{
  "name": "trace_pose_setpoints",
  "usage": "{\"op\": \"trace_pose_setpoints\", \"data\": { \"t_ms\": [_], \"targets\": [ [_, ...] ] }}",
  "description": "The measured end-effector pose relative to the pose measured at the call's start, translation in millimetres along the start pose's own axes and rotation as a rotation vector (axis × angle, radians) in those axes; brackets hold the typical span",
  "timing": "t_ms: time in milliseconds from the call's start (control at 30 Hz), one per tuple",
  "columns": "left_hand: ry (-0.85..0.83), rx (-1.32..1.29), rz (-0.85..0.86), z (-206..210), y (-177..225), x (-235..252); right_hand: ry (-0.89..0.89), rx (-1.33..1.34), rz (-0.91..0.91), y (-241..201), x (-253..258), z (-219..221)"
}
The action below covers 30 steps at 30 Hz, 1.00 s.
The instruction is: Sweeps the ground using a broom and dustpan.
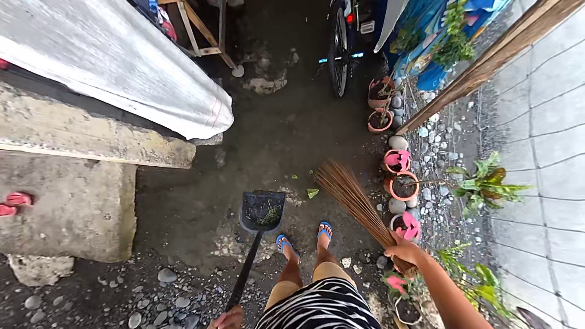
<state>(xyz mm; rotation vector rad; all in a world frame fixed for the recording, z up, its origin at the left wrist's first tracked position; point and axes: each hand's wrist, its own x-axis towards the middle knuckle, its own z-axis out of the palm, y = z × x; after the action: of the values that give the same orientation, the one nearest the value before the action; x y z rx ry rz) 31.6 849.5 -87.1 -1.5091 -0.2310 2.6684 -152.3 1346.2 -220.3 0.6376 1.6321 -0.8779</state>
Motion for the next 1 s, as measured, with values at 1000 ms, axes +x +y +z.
{"op": "trace_pose_setpoints", "data": {
  "t_ms": [1000],
  "targets": [
    [0.243, 0.193, 0.165, -17, 174, -9, 0.087, 0.748, 0.080, 6, -132, 191]
  ]
}}
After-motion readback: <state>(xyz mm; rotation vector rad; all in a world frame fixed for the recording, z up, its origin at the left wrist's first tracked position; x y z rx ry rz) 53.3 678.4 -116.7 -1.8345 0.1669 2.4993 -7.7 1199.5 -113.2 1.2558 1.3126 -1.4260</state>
